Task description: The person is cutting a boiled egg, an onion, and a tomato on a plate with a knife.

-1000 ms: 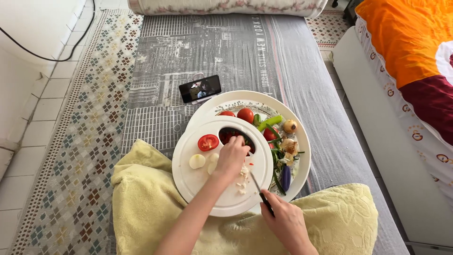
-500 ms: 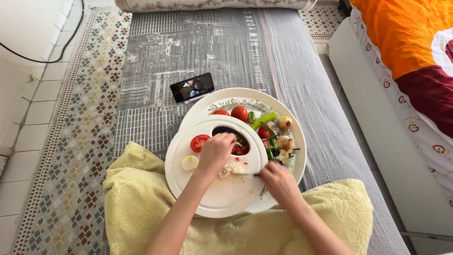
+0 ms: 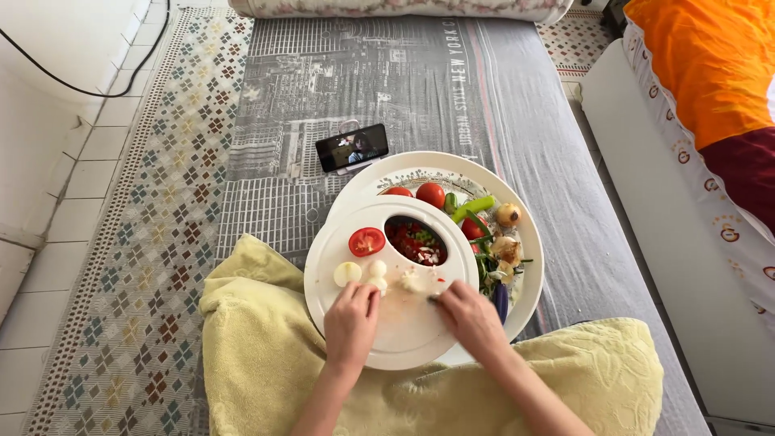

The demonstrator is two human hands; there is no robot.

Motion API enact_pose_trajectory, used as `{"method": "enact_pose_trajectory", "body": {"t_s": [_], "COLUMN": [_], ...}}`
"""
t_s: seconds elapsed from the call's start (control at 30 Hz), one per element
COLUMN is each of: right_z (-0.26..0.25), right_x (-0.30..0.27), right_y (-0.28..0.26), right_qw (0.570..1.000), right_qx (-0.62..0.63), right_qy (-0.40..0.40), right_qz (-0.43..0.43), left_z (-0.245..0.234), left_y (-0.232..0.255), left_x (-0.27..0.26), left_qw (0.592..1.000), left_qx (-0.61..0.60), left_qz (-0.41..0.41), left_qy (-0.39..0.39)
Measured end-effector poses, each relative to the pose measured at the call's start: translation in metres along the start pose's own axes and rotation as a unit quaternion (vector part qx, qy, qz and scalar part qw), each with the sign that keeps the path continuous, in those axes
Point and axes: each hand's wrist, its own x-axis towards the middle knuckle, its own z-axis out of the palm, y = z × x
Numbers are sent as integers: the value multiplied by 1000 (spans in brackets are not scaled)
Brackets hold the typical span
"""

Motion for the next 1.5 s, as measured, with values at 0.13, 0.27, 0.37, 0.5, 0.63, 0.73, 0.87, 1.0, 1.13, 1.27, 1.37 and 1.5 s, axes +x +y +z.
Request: {"method": "enact_pose_trajectory", "body": {"t_s": [0.13, 0.27, 0.37, 0.5, 0.63, 0.73, 0.87, 1.0, 1.13, 1.27, 1.37, 1.5], "right_z": [-4, -6, -4, 8, 25, 28, 30, 20, -5, -3, 17, 44], "right_x": [23, 24, 8, -13, -12, -13, -28, -57, -46, -25, -18, -18], "right_y": [16, 11, -1, -31, -33, -31, -24, -33, -47, -59, -52, -40], "right_qw": [995, 992, 993, 996, 994, 997, 993, 986, 975, 988, 989, 990], "right_qx": [-57, -67, -57, -42, -55, -65, -77, -85, -65, -55, -58, -105], "right_qy": [17, 43, 31, -12, -41, -25, -72, -129, -169, -89, -93, -66], "right_qz": [77, 99, 97, 75, 84, 34, 52, 69, 133, 109, 100, 70], "left_z": [22, 30, 47, 54, 58, 61, 59, 58, 38, 31, 30, 29], "left_y": [-3, 11, 14, 16, 14, 13, 15, 14, 22, 15, 16, 16], "left_x": [-4, -3, 0, 3, 1, 0, 7, 1, -5, -12, -12, -12], "left_qw": [998, 998, 996, 996, 994, 988, 992, 991, 986, 982, 980, 977], "left_qx": [-33, 4, 23, 42, 52, 86, 57, 67, 78, 64, 76, 97], "left_qz": [-12, 53, 74, 72, 93, 120, 112, 110, 145, 177, 182, 184], "left_qy": [-58, -31, -36, -31, -37, -40, -26, -37, -29, -21, -33, -47]}}
